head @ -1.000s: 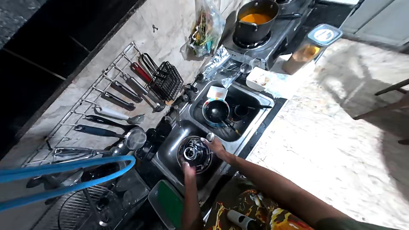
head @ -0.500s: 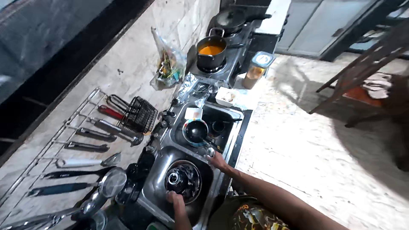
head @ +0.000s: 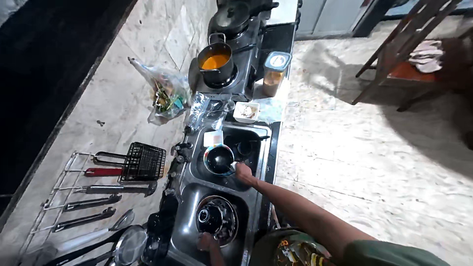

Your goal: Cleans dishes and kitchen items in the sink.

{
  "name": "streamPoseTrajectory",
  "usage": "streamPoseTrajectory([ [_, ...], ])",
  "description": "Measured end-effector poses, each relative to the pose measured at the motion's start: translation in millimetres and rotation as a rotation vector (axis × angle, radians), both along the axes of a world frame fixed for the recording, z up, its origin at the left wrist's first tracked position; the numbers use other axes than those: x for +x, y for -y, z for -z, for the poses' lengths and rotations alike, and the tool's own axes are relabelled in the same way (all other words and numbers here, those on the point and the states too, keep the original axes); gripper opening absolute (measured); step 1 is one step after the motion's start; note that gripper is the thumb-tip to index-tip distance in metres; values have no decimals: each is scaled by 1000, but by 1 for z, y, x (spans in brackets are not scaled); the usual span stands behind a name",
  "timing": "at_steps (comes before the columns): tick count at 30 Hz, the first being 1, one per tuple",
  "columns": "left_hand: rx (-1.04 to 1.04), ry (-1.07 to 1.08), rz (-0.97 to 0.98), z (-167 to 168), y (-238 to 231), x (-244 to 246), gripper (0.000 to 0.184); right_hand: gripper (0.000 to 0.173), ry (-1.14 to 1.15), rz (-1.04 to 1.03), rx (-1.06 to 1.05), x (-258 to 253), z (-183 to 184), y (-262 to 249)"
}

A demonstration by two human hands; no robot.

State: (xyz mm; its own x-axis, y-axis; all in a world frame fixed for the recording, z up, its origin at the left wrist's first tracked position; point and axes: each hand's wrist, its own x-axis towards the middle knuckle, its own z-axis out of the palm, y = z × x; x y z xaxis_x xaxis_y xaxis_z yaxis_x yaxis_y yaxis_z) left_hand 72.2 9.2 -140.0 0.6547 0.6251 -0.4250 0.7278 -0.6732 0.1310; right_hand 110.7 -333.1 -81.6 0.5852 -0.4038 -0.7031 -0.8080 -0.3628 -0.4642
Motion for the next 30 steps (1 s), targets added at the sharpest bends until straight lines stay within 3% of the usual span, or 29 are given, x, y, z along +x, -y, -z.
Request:
streamPoseTrajectory([
  [3, 57, 327, 129, -2, 13, 0, 42, 45, -17, 54, 77, 10, 20, 4],
  [6, -110, 577, 312, -19, 48, 14, 42, 47, 23, 97, 163, 13, 37, 8],
  [9, -311, 539, 452, -34, 100, 43, 39, 49, 89, 196, 331, 13, 49, 7],
  [12, -446, 432, 562, -24, 144, 78, 39, 49, 69, 226, 419, 16, 55, 4],
  [17, -400, 307, 623, -8, 196, 125, 42, 50, 72, 281, 448, 20, 62, -8],
  [25, -461, 129, 481, 8, 219, 153, 49, 41, 160, 381, 603, 18, 53, -9],
  [30, -456, 121, 483, 19, 218, 155, 44, 37, 244, 448, 749, -14, 15, 21],
])
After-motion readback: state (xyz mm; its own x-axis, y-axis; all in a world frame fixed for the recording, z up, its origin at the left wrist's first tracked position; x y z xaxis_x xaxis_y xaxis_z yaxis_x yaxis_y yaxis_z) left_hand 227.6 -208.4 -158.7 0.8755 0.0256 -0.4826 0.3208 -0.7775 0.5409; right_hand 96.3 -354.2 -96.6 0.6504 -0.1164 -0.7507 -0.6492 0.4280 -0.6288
